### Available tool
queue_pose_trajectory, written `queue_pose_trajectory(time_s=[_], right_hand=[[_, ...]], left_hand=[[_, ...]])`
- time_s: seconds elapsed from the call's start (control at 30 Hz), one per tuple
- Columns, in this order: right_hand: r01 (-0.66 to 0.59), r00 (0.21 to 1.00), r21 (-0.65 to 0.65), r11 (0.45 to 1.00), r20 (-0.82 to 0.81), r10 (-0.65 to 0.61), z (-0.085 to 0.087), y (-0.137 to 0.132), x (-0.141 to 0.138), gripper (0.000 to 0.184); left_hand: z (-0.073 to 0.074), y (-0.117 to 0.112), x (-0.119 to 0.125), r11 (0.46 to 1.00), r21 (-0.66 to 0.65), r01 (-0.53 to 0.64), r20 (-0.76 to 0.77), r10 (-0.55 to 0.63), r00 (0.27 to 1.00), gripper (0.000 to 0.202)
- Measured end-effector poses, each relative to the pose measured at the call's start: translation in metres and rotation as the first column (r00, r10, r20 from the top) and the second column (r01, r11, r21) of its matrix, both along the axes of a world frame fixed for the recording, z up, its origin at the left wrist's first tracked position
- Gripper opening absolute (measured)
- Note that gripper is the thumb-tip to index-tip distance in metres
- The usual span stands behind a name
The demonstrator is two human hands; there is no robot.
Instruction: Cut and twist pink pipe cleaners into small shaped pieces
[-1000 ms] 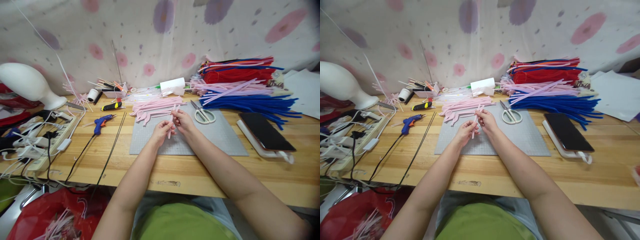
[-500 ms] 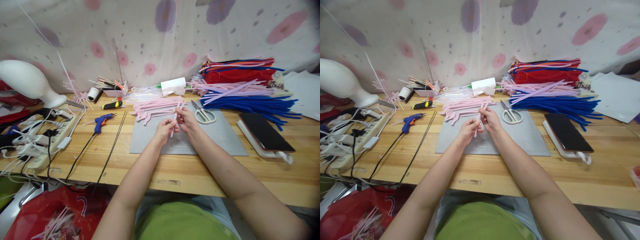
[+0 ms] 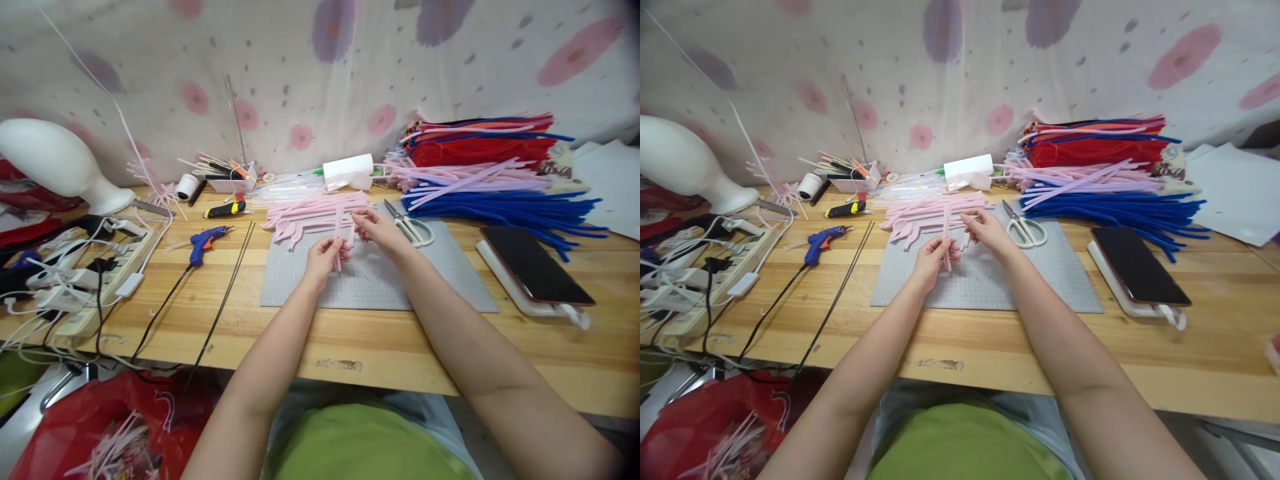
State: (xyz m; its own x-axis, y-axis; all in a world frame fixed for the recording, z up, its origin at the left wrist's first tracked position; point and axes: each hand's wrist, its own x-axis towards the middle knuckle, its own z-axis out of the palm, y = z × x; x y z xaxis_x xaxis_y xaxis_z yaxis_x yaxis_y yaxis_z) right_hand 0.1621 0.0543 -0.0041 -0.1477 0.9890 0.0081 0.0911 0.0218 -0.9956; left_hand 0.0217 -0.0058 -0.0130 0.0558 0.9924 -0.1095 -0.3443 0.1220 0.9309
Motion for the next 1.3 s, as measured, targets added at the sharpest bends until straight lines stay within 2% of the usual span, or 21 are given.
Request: queue_pose_trajectory(time_s=[0.03, 0.07, 0.1, 0.17, 0.27, 0.37, 0.43, 0.47, 0.53, 0.6, 0.63, 0.67, 0.73, 0.8, 0.97, 1.13, 1.3], right_hand=[[0.081, 0.982, 0.034, 0.996, 0.169, -0.085, -0.004, 0.003, 0.004, 0.034], [0.118, 0.932, 0.073, 0.99, 0.337, -0.136, -0.009, 0.005, 0.008, 0.031], [0.129, 0.859, 0.112, 0.985, 0.485, -0.167, -0.013, 0.006, 0.01, 0.028], [0.074, 0.734, 0.158, 0.985, 0.66, -0.161, -0.019, 0.005, 0.009, 0.027], [0.061, 0.602, 0.201, 0.978, 0.774, -0.197, -0.021, -0.002, 0.0, 0.031], [0.096, 0.534, 0.226, 0.969, 0.81, -0.242, -0.018, -0.007, -0.009, 0.025], [0.104, 0.553, 0.192, 0.976, 0.804, -0.217, -0.016, -0.007, -0.012, 0.014], [0.109, 0.591, 0.151, 0.983, 0.785, -0.186, -0.015, -0.006, -0.012, 0.01], [0.113, 0.743, 0.025, 0.993, 0.662, -0.101, -0.013, -0.005, -0.011, 0.008], [0.047, 0.926, -0.125, 0.991, 0.379, 0.004, -0.009, -0.006, -0.01, 0.011], [-0.019, 0.978, -0.182, 0.983, 0.202, 0.057, -0.007, -0.008, -0.01, 0.013], [-0.09, 0.994, -0.217, 0.972, 0.036, 0.1, -0.004, -0.01, -0.011, 0.015], [-0.189, 0.975, -0.237, 0.953, -0.163, 0.153, 0.003, -0.016, -0.015, 0.025], [-0.219, 0.959, -0.229, 0.948, -0.23, 0.166, 0.01, -0.022, -0.02, 0.032], [-0.154, 0.954, -0.144, 0.978, -0.281, 0.109, 0.01, -0.025, -0.031, 0.038], [-0.01, 0.949, -0.124, 0.992, -0.315, -0.03, -0.003, -0.021, -0.035, 0.042], [-0.074, 0.951, -0.128, 0.989, -0.307, 0.031, 0.001, -0.02, -0.031, 0.043]], left_hand=[[0.001, 0.0, -0.002, 1.0, -0.002, -0.019, -0.003, 0.019, 1.0, 0.029], [0.001, 0.001, -0.003, 0.999, -0.006, -0.035, -0.004, 0.035, 0.999, 0.029], [0.0, 0.002, -0.005, 0.999, -0.009, -0.047, -0.005, 0.047, 0.999, 0.028], [-0.001, 0.003, -0.007, 0.998, -0.015, -0.068, -0.006, 0.068, 0.998, 0.028], [-0.003, 0.004, -0.008, 0.994, -0.012, -0.11, -0.014, 0.11, 0.994, 0.025], [-0.004, 0.004, -0.008, 0.987, -0.002, -0.159, -0.02, 0.159, 0.987, 0.023], [-0.004, 0.005, -0.007, 0.983, -0.01, -0.183, -0.022, 0.183, 0.983, 0.023], [-0.004, 0.005, -0.006, 0.981, -0.017, -0.193, -0.02, 0.192, 0.981, 0.024], [-0.005, 0.006, -0.006, 0.976, -0.021, -0.215, -0.011, 0.215, 0.977, 0.024], [-0.006, 0.007, -0.007, 0.972, -0.008, -0.236, -0.002, 0.236, 0.972, 0.025], [-0.007, 0.008, -0.008, 0.971, 0.001, -0.24, 0.0, 0.24, 0.971, 0.025], [-0.007, 0.008, -0.009, 0.971, 0.008, -0.24, 0.002, 0.24, 0.971, 0.025], [-0.008, 0.009, -0.01, 0.973, 0.01, -0.229, 0.003, 0.229, 0.973, 0.026], [-0.007, 0.009, -0.011, 0.975, -0.006, -0.22, 0.003, 0.22, 0.975, 0.027], [-0.006, 0.008, -0.009, 0.979, -0.054, -0.195, -0.024, 0.194, 0.981, 0.027], [-0.005, 0.004, -0.006, 0.998, -0.028, -0.055, -0.09, 0.052, 0.995, 0.03], [-0.007, 0.004, -0.008, 0.995, -0.001, -0.102, -0.105, 0.102, 0.989, 0.027]])
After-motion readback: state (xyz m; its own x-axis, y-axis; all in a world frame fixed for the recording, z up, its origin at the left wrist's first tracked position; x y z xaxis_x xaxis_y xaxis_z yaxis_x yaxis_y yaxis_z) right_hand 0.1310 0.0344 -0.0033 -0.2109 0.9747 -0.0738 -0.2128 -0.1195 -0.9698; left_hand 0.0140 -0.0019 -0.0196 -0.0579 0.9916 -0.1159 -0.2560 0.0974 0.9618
